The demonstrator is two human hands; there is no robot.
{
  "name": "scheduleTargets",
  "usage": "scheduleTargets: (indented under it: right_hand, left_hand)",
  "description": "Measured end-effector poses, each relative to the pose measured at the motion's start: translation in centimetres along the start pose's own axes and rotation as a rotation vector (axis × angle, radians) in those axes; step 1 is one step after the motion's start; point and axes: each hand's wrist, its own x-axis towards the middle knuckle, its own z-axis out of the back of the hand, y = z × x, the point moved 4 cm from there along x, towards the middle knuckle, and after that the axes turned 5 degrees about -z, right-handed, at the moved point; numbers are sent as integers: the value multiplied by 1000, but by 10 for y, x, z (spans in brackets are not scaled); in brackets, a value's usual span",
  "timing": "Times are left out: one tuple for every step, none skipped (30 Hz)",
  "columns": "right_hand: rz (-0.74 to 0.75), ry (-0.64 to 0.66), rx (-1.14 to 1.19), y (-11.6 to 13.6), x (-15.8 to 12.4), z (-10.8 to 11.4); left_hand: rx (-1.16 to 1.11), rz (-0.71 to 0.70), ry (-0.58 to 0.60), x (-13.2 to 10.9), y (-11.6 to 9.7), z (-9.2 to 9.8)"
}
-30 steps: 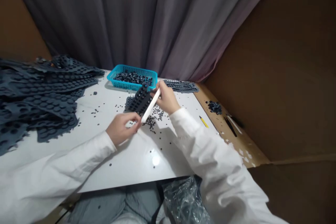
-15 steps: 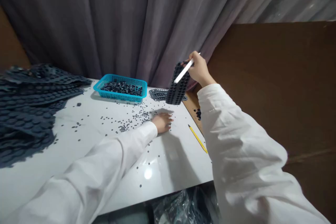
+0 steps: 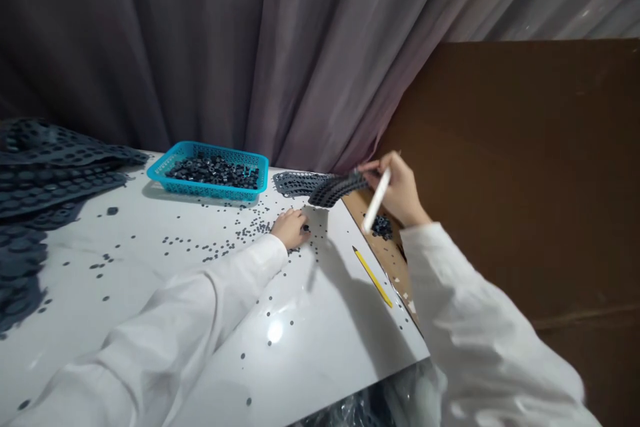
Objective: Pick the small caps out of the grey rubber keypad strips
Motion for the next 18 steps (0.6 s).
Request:
scheduleTargets:
  right_hand:
    - [-38,64,8,3,-33,-4]
    - [-72,134,24,5,-69,-9]
    - [-92,210,26,7,-104,-15]
    - [-90,272,13,7,-138,-21]
    - [-101,305,-7,5,-168,-27]
    - [-130,331,-35,1,-193,-32]
    - [-141,372,-55,-3,-213,-38]
    - [-151,379,-61,-8,-228,-41]
    - [-170,382,-58,-12,-239,-44]
    - [-186,360,-46,-15,-244,-44]
    - [-205,335,-33,-18,-247,-42]
    - [-220,323,-24,-19,-248,-40]
    - [-228,319,-22,-17,-247,-37]
    - [-226,324,-26,-14,-245,-34]
    - [-215,336,-31,-9,-243,-32]
    - [-194,343,-33,-2,-239,-29]
    - [-184,322,-25,5,-235,-27]
    - [-197,310,-8,12,-231,-26]
  left_hand:
    - [-3,0,-5,-1,2,0]
    - [-7,-1,-10,-2,3,-1]
    - [-10,-3,-15,-3,4,-1]
    - [-13,-4,-18,-4,5,-2]
    - [-15,-6,-19,-5,6,-2]
    - [-17,-5,-18,-5,6,-3]
    - [-19,-4,-16,-6,5,-3]
    - [-22,-2,-13,-7,4,-2]
    - [-25,1,-9,-7,3,-1]
    - [-28,6,-5,-7,2,1]
    - [-30,13,-1,-7,1,4]
    - [-32,25,2,-8,1,9]
    - [-34,41,5,-8,2,15]
    - [-36,61,7,-10,5,23]
    - [-37,83,9,-13,8,33]
    - [-39,105,14,-17,13,44]
    - [-42,125,23,-24,18,56]
    - [-46,142,37,-33,24,68]
